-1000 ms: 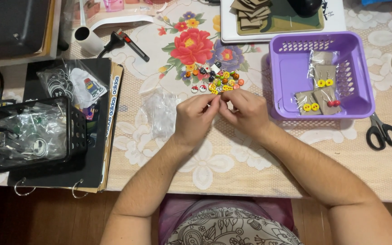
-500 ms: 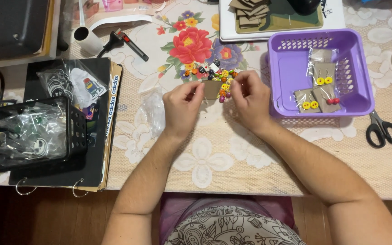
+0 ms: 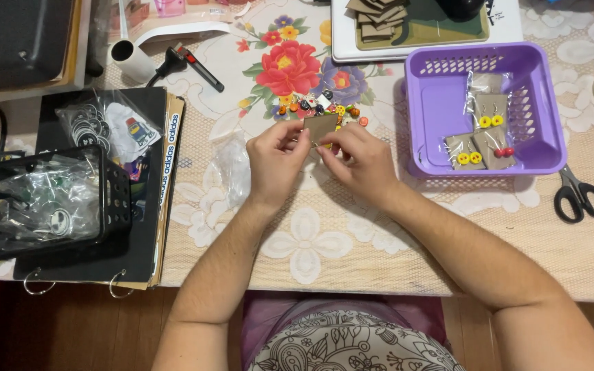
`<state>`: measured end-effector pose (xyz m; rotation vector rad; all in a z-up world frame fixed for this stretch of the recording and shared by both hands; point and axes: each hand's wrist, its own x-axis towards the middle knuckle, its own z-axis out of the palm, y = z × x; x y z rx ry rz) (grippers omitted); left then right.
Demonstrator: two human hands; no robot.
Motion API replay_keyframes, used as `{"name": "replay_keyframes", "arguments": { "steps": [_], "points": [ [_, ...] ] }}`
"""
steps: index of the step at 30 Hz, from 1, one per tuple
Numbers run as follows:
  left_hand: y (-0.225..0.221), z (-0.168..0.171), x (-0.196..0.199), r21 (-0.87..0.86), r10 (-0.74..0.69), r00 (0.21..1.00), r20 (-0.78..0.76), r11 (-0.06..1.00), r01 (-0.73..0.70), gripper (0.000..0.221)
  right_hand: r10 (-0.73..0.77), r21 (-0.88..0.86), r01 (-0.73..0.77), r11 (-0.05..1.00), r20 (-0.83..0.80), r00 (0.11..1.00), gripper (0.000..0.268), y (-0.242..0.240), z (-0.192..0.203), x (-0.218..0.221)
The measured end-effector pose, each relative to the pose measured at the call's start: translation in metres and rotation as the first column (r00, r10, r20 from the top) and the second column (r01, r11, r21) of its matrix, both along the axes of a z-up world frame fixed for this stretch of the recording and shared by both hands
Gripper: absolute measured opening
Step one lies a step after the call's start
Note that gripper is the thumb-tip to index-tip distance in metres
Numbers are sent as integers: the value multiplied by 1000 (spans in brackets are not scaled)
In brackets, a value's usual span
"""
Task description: The person is manually packaging earrings by mounting them onto cardboard display cards and then sliding the cards into small, clear plastic bags.
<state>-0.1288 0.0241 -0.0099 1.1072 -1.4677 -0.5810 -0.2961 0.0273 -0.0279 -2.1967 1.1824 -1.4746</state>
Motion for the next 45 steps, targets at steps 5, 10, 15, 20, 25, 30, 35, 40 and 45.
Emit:
{"name": "replay_keyframes", "arguments": {
  "steps": [5, 10, 15, 20, 25, 30, 35, 40, 45],
  "points": [
    [8, -1, -6, -44, 0, 999, 51, 999, 2, 9, -10, -22, 9, 1000, -69, 998, 9, -3, -5, -4],
    [11, -6, -9, -98, 16, 993, 121, 995, -4, 9, -43, -53, 37, 998, -132, 990, 10, -5, -10, -7],
    [12, -9, -11, -133, -15, 987, 161, 990, 37, 8, -124, -168, 81, 983, -268, 955, 9, -3, -4, -8],
    [12, -5, -9, -131, -20, 989, 148, 991, 39, 8, -139, -234, 79, 969, -252, 958, 10, -4, -9, -10],
    [9, -5, -8, -62, -60, 997, 49, 996, 63, 6, -96, -251, 51, 967, -172, 980, 11, -4, -14, -11],
    [4, -13, -10, 30, -156, 987, -30, 987, 157, 9, 9, -266, -9, 964, -2, 1000, 9, 2, -6, -11],
    [1, 6, 6, -41, -19, 997, 71, 999, 22, 10, -14, -88, 31, 996, 180, 984, 6, -16, -5, -19],
    [-3, 12, 16, -185, 97, 980, 175, 981, -64, 10, -110, 57, 105, 993, 101, 989, 4, -32, -18, -24],
    [0, 14, 14, -231, 109, 971, 212, 971, -59, 11, -83, 75, 76, 994, 101, 991, 6, -29, -11, -24]
  ]
}}
